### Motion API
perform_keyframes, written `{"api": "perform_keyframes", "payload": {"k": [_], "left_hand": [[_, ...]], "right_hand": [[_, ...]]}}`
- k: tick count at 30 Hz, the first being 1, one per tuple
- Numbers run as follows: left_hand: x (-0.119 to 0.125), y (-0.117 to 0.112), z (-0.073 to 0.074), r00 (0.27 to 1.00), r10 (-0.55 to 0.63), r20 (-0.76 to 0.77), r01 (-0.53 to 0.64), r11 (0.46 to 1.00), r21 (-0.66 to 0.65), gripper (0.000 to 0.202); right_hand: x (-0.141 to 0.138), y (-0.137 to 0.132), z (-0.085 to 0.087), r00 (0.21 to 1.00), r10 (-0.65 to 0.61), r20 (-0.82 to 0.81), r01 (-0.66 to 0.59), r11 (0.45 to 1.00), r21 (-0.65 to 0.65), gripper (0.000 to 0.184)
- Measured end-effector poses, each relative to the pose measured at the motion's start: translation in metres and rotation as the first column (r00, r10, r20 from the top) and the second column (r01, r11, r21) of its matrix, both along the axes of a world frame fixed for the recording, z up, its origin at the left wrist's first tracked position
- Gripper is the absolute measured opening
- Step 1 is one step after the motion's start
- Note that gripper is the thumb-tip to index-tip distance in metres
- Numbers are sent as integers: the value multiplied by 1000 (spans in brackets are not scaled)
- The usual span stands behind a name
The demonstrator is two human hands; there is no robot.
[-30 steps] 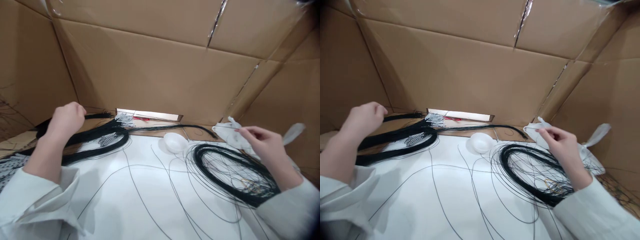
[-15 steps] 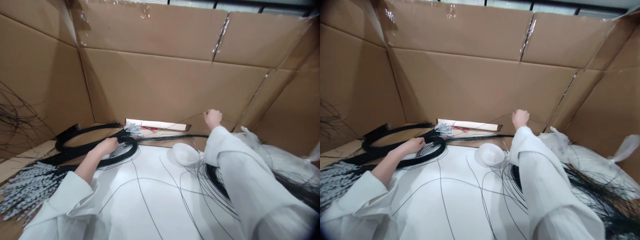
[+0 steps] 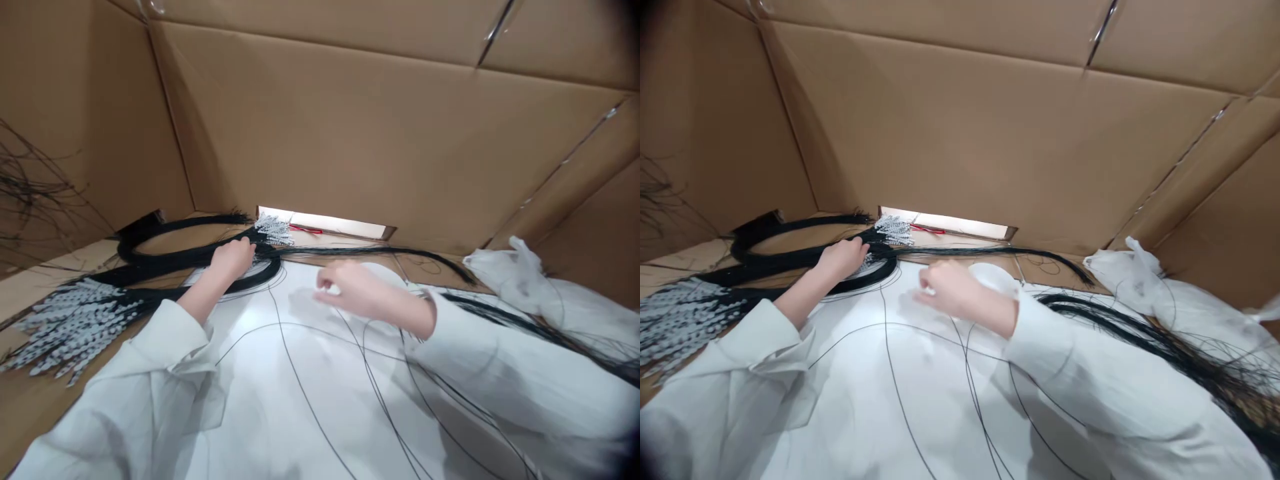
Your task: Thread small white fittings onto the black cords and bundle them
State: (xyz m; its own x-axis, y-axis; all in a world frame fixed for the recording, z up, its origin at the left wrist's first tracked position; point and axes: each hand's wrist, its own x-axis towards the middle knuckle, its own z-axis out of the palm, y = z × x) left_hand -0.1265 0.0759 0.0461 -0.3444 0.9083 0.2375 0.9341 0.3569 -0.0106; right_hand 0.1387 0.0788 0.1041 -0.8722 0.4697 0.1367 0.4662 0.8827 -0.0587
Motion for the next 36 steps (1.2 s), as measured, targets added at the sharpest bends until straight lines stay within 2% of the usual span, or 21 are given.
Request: {"api": "perform_keyframes", "payload": {"k": [2,6,9,12,14,19,22,26,31,33,36], "left_hand": [[4,-2,0,1000,-13,-25,14,1000,23,42],[11,-5,1,997,-31,-68,36,997,63,41],[11,-7,1,995,-37,-91,46,994,94,42],[9,-7,-1,994,-44,-99,56,991,119,41],[8,-7,-2,994,-44,-98,56,990,133,42],[6,-7,-1,996,-41,-79,53,986,156,45],[6,-7,0,997,-43,-60,52,987,153,47],[4,-7,0,998,-45,-48,51,988,145,47],[1,-8,-2,997,-50,-55,58,988,144,47],[1,-8,-3,996,-56,-63,64,988,140,47],[-1,-7,-6,995,-59,-75,68,990,125,47]], "right_hand": [[-15,-26,-15,995,81,59,-72,988,-138,33],[-40,-39,-36,991,3,134,29,972,-232,47],[-52,-38,-46,974,-57,220,107,969,-221,48],[-56,-43,-51,959,-66,275,125,971,-204,30],[-57,-48,-51,952,-69,299,131,972,-195,23],[-58,-60,-49,932,-64,357,127,979,-158,19],[-59,-65,-52,930,-67,361,123,983,-133,27],[-52,-68,-54,942,-97,323,141,983,-117,32],[-23,-64,-38,968,-123,219,167,966,-197,16],[-8,-61,-31,982,-150,114,177,944,-278,13],[14,-59,-25,962,-234,-139,126,836,-535,7]]}}
